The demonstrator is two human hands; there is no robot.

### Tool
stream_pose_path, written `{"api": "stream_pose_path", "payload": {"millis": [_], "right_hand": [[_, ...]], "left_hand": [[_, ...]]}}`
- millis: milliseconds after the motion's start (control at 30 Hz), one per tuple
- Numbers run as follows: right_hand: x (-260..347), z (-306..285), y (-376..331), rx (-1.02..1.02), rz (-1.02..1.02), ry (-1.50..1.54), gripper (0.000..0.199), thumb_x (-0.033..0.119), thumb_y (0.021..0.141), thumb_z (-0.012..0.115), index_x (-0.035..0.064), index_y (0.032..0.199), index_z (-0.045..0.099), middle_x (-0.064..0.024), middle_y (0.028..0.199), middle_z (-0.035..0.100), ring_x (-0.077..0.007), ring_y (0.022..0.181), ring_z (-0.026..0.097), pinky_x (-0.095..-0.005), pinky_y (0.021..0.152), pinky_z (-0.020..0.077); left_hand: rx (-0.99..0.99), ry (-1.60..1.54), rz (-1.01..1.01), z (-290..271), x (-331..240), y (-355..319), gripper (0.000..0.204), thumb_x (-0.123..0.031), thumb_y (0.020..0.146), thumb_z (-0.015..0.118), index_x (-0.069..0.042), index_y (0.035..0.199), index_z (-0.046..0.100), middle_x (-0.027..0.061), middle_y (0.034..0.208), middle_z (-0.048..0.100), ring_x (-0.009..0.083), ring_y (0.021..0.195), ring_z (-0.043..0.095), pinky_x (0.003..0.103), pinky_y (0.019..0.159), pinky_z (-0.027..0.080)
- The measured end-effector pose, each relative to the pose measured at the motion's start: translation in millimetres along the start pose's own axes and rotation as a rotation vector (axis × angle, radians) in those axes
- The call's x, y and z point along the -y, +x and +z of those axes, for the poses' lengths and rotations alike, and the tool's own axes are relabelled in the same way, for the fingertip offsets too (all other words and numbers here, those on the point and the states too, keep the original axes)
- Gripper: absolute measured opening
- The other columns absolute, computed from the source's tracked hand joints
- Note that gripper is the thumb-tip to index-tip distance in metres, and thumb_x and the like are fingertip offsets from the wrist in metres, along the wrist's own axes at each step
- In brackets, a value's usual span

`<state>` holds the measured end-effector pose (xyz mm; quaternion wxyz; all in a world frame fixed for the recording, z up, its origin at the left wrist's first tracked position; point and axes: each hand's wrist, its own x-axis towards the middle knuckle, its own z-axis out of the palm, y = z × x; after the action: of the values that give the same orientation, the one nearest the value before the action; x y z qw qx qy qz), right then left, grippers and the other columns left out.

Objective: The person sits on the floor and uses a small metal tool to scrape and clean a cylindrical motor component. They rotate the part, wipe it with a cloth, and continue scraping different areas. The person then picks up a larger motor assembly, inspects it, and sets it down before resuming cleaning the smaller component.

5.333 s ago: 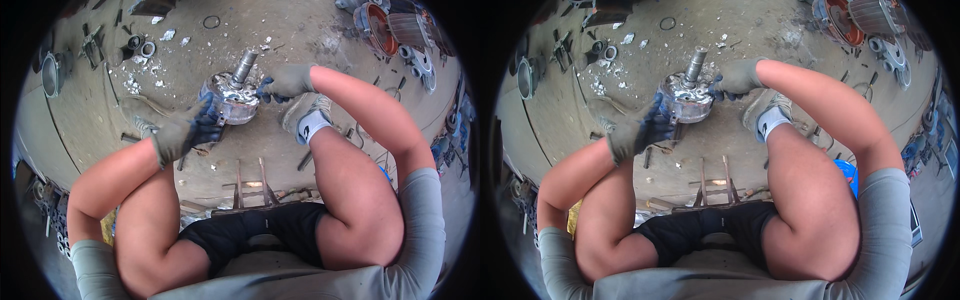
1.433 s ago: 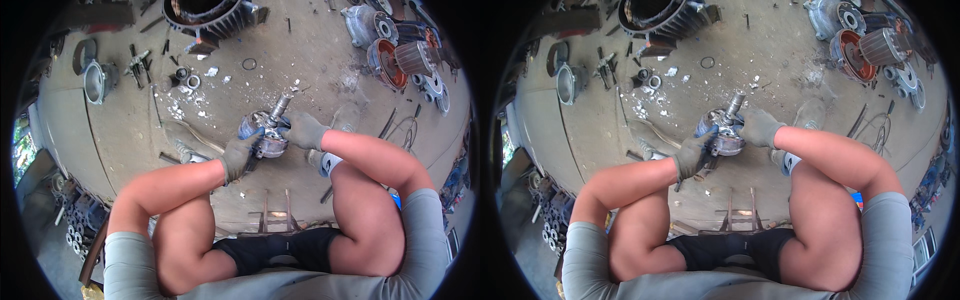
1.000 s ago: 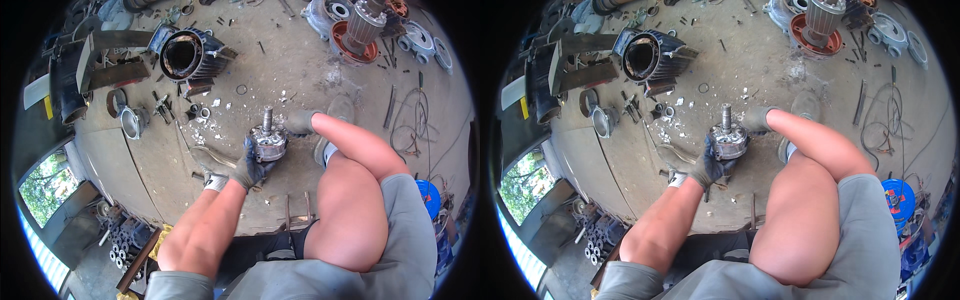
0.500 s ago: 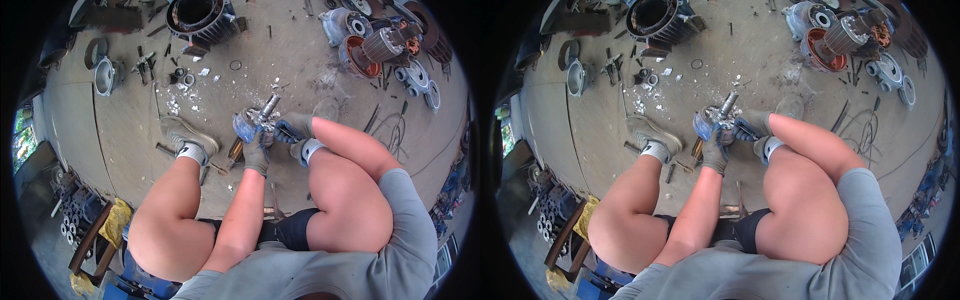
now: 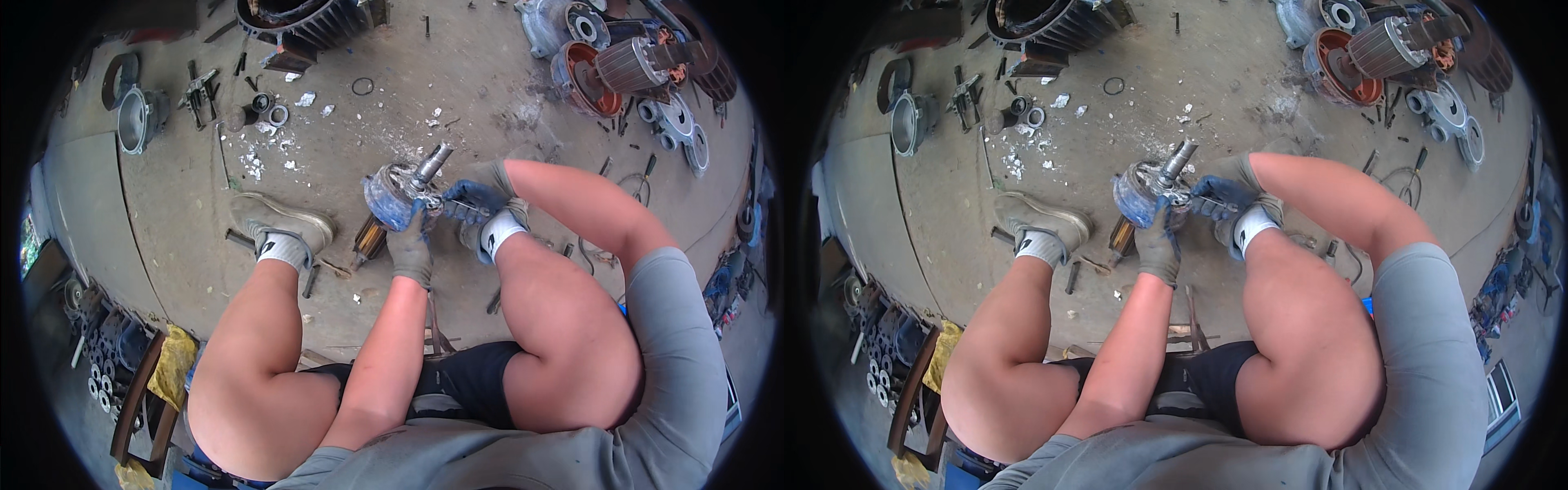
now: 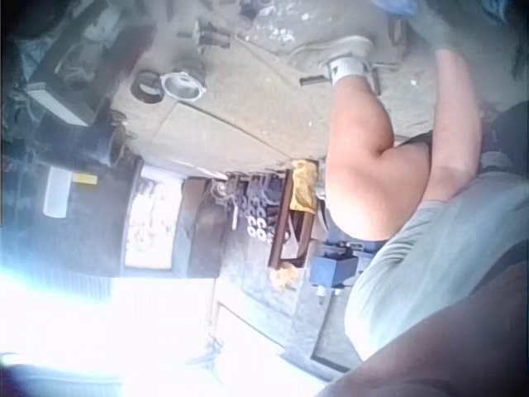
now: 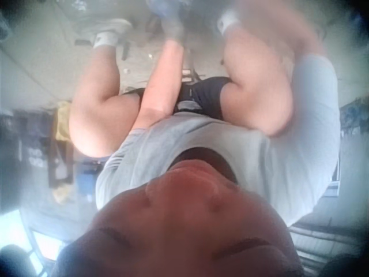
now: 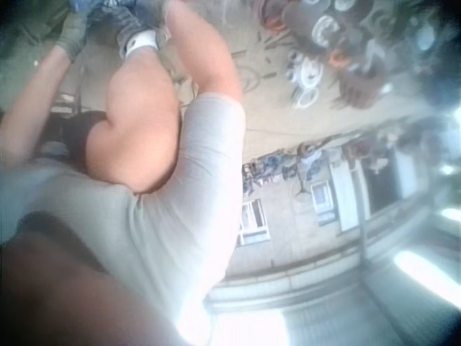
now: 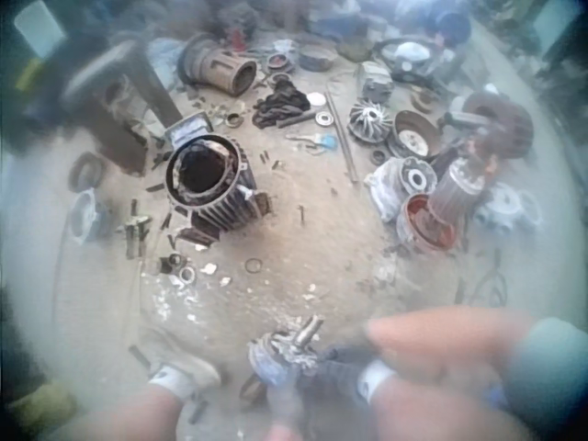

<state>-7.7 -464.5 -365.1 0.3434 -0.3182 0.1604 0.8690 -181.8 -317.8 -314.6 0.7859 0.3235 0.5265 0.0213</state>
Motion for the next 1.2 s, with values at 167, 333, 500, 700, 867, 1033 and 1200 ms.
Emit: {"api": "stream_pose_path", "payload": {"millis": [167,333,500,700,867,1033,1200], "right_hand": [[36.7,1.5,-12.3,-0.273,0.008,-0.9,0.029,0.03,0.103,0.056,0.0145,0.119,0.073,-0.0044,0.096,0.074,-0.0194,0.086,0.072,-0.0385,0.079,0.0569],[21.9,31.6,-34.0,-0.801,-0.535,-1.976,0.03,0.023,0.088,0.066,0.019,0.116,0.074,-0.0093,0.111,0.073,-0.0279,0.105,0.07,-0.0454,0.098,0.0527],[-4.5,42.6,-47.8,-1.074,-0.625,-1.509,0.031,0.021,0.094,0.066,0.0139,0.124,0.071,-0.0158,0.12,0.07,-0.0298,0.114,0.068,-0.0448,0.101,0.052],[-1.6,61.3,-30.3,-1.032,-0.458,-0.78,0.043,0.042,0.092,0.07,0.007,0.116,0.075,-0.0234,0.115,0.073,-0.0415,0.112,0.069,-0.0478,0.099,0.0526],[7.4,69.4,-19.3,-0.983,-0.395,-0.816,0.048,0.046,0.089,0.073,0.0027,0.109,0.076,-0.0254,0.115,0.074,-0.0415,0.109,0.07,-0.0496,0.096,0.0531],[10.8,68.4,-15.0,-0.944,-0.363,-0.787,0.044,0.038,0.082,0.075,0.0013,0.106,0.077,-0.026,0.11,0.075,-0.0428,0.106,0.071,-0.0496,0.095,0.0542],[13.6,74.0,-12.6,-0.976,-0.372,-0.74,0.045,0.038,0.081,0.074,0.0008,0.106,0.077,-0.0272,0.11,0.074,-0.0429,0.107,0.071,-0.0498,0.095,0.0544]], "left_hand": [[0.037,0.032,0.038,-6.3,2.3,5.7,0.047,-0.006,0.097,0.075,0.004,0.14,0.056,0.0105,0.129,0.067,0.0206,0.109,0.069,0.036,0.096,0.058],[0.054,-0.011,0.03,-4.0,-3.4,7.3,0.047,-0.009,0.099,0.074,0.002,0.14,0.057,0.009,0.13,0.067,0.0199,0.114,0.066,0.036,0.103,0.053],[0.024,0.035,0.001,-2.2,-15.0,5.5,0.046,-0.007,0.099,0.073,0.003,0.14,0.056,0.0095,0.133,0.066,0.0192,0.115,0.066,0.036,0.103,0.053],[0.023,0.001,-0.056,1.2,-15.2,2.4,0.048,-0.008,0.1,0.072,0.003,0.144,0.055,0.0093,0.135,0.065,0.02,0.114,0.066,0.036,0.103,0.052],[0.098,-0.02,-0.032,-1.3,-13.5,4.0,0.047,-0.012,0.101,0.072,0.005,0.142,0.057,0.009,0.136,0.065,0.0206,0.118,0.064,0.037,0.107,0.05],[0.079,-0.003,-0.03,-4.9,-7.0,6.4,0.046,-0.015,0.102,0.071,0.0,0.142,0.057,0.0084,0.134,0.066,0.0218,0.117,0.065,0.039,0.107,0.05],[0.083,-0.034,-0.05,-6.5,-6.3,7.8,0.043,-0.015,0.101,0.071,-0.003,0.141,0.058,0.0078,0.132,0.067,0.0221,0.116,0.066,0.04,0.106,0.052]]}}
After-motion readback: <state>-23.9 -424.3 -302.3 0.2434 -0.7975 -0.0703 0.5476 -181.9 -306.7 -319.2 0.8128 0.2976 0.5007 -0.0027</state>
